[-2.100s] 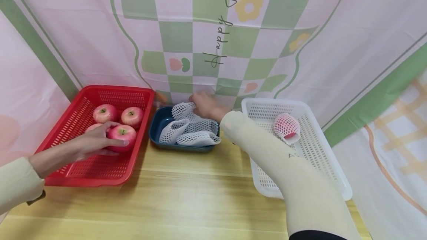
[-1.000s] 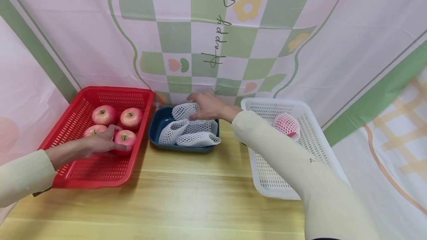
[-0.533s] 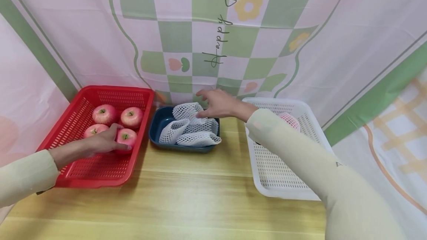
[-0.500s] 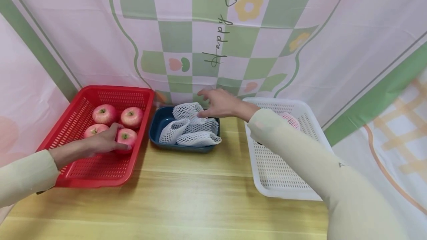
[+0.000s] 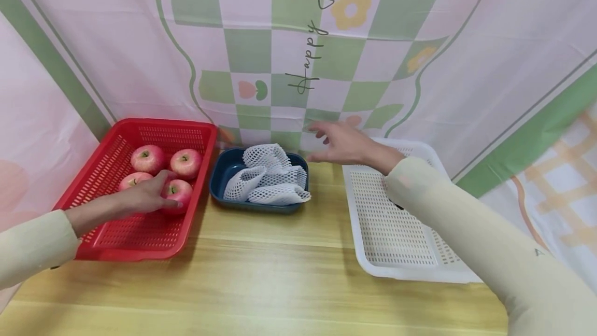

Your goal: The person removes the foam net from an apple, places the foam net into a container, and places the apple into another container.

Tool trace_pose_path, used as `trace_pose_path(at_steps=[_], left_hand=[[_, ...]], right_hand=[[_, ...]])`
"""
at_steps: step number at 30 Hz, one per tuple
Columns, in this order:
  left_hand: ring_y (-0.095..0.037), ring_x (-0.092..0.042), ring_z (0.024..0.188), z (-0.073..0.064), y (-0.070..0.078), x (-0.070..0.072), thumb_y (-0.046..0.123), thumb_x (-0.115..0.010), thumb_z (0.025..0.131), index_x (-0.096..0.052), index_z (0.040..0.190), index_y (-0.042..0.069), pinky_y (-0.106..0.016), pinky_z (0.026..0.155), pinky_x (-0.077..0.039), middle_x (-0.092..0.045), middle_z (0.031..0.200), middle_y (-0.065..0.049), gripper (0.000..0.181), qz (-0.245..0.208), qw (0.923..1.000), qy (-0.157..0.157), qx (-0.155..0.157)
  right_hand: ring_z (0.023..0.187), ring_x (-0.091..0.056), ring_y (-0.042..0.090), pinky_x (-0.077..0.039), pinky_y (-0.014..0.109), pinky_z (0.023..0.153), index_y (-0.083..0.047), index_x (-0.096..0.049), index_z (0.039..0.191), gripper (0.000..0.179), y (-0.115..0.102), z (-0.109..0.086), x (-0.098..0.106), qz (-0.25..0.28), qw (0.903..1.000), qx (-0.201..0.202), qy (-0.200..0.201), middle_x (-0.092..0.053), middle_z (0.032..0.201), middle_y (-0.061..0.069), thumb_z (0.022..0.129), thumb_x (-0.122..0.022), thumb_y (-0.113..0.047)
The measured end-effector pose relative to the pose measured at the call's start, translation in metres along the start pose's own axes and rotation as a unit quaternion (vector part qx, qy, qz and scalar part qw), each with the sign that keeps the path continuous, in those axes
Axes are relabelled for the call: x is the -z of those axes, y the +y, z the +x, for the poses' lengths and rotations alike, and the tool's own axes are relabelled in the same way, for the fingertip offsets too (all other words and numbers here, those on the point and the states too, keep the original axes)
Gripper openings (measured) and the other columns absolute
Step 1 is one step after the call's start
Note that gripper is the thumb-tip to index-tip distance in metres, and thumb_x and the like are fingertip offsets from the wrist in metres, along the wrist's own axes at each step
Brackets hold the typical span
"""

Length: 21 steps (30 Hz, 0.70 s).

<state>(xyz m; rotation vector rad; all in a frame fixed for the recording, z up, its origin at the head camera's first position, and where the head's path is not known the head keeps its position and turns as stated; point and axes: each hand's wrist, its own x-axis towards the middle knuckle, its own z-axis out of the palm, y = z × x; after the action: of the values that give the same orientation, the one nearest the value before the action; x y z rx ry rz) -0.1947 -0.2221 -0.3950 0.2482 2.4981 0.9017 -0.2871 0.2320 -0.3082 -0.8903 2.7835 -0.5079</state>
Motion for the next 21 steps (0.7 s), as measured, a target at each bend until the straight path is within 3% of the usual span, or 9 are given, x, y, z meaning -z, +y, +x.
trace_pose_path(at_steps=[6, 10, 17, 21], left_hand=[[-0.037, -0.060, 0.112, -0.004, 0.008, 0.004, 0.020, -0.073, 0.099, -0.028, 0.148, -0.014, -0.053, 0.093, -0.054, -0.059, 0.131, -0.033, 0.075, 0.040, 0.9988, 0.024, -0.014], [-0.037, -0.060, 0.112, -0.005, 0.013, 0.006, 0.021, -0.074, 0.098, -0.027, 0.150, -0.015, -0.057, 0.097, -0.053, -0.057, 0.135, -0.036, 0.079, 0.059, 0.9975, 0.036, -0.016], [-0.034, -0.061, 0.105, -0.005, 0.020, 0.011, 0.022, -0.076, 0.098, -0.027, 0.153, -0.016, -0.053, 0.093, -0.055, -0.059, 0.129, -0.031, 0.083, 0.063, 0.9964, 0.056, -0.012], [-0.041, -0.060, 0.120, -0.006, 0.023, 0.015, 0.027, -0.077, 0.098, -0.027, 0.155, -0.013, -0.062, 0.103, -0.053, -0.051, 0.144, -0.036, 0.086, 0.064, 0.9959, 0.064, -0.006]], right_hand=[[0.115, -0.070, 0.039, -0.056, 0.058, 0.097, 0.002, -0.053, 0.149, 0.075, 0.013, -0.021, 0.008, -0.034, 0.9992, -0.013, 0.019, -0.067, 0.134, 0.026, 0.092, -0.080, -0.039], [0.114, -0.070, 0.041, -0.056, 0.059, 0.097, 0.003, -0.054, 0.147, 0.074, 0.021, -0.034, 0.012, -0.047, 0.9982, -0.023, 0.028, -0.067, 0.134, 0.027, 0.093, -0.080, -0.039], [0.115, -0.069, 0.045, -0.055, 0.062, 0.096, 0.004, -0.055, 0.145, 0.072, 0.038, -0.052, 0.017, -0.075, 0.9943, -0.062, 0.045, -0.070, 0.127, 0.029, 0.092, -0.080, -0.039], [0.115, -0.068, 0.048, -0.054, 0.063, 0.095, 0.007, -0.055, 0.144, 0.075, 0.048, -0.063, 0.019, -0.081, 0.9922, -0.085, 0.041, -0.069, 0.127, 0.032, 0.093, -0.079, -0.043]])
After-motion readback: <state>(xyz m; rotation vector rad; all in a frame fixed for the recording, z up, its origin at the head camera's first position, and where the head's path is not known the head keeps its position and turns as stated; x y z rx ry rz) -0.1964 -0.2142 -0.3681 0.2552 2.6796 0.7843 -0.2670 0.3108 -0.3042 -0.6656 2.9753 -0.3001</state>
